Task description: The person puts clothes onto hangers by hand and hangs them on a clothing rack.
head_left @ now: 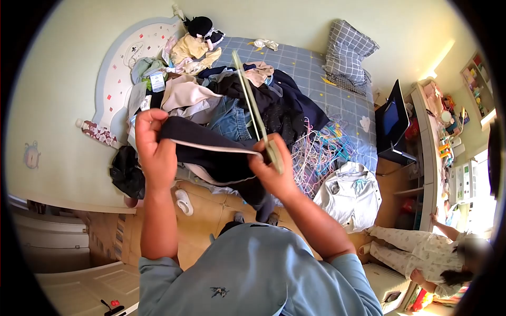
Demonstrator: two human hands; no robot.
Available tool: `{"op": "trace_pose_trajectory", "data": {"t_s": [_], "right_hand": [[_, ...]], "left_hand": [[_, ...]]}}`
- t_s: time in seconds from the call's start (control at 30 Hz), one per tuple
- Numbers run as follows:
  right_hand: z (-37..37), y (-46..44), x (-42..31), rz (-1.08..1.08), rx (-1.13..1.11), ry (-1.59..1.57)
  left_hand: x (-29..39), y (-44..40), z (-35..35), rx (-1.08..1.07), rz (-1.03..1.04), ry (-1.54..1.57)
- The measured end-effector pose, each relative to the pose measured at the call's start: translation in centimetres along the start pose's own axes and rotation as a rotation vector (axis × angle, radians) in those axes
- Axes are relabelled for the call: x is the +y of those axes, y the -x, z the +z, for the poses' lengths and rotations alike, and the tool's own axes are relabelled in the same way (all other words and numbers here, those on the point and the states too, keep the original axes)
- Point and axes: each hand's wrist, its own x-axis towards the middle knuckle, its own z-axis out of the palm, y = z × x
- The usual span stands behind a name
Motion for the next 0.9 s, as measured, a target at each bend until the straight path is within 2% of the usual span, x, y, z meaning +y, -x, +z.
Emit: {"op": "trace_pose_trajectory", "data": {"t_s": [0.03,0.1,0.13,0.17,0.23,0.3,0.37,0.5,0.67,0.77,0.8,0.9], "right_hand": [[-0.1,-0.2,-1.4,-0.003,0.006,-0.046],[-0.1,-0.9,-3.1,-0.112,0.076,0.039],[-0.3,-1.4,-2.3,-0.117,0.094,0.064],[-0.6,-1.3,-2.5,-0.008,0.082,0.126],[0.0,-1.1,0.3,-0.007,0.071,0.183],[1.4,0.6,2.1,0.09,0.019,0.282],[2.7,2.5,4.4,0.146,-0.041,0.291],[4.2,6.0,4.0,0.185,0.047,0.163],[4.2,8.5,0.2,0.052,-0.14,0.391],[4.9,9.5,0.0,0.23,-0.213,0.406],[5.7,9.6,-1.3,0.351,-0.226,0.372],[7.3,9.2,-1.1,0.444,-0.257,0.283]], "left_hand": [[-0.2,-0.6,-1.6,-0.054,0.017,-0.104],[-1.0,-1.4,-4.4,-0.298,-0.125,-0.246],[-1.5,-1.5,-5.5,-0.449,-0.318,-0.229],[-2.1,-1.3,-6.4,-0.573,-0.339,-0.285],[-3.7,-0.3,-7.4,-0.64,-0.346,-0.148],[-6.4,0.5,-8.3,-0.612,-0.288,-0.058],[-9.0,1.4,-8.3,-0.517,-0.363,-0.021],[-13.7,2.9,-8.8,-0.329,-0.29,-0.219],[-17.8,3.5,-11.1,-0.18,-0.243,-0.47],[-18.1,3.2,-11.8,-0.157,-0.266,-0.506],[-17.9,3.2,-11.9,-0.167,-0.255,-0.518],[-17.4,3.6,-12.0,-0.184,-0.225,-0.555]]}}
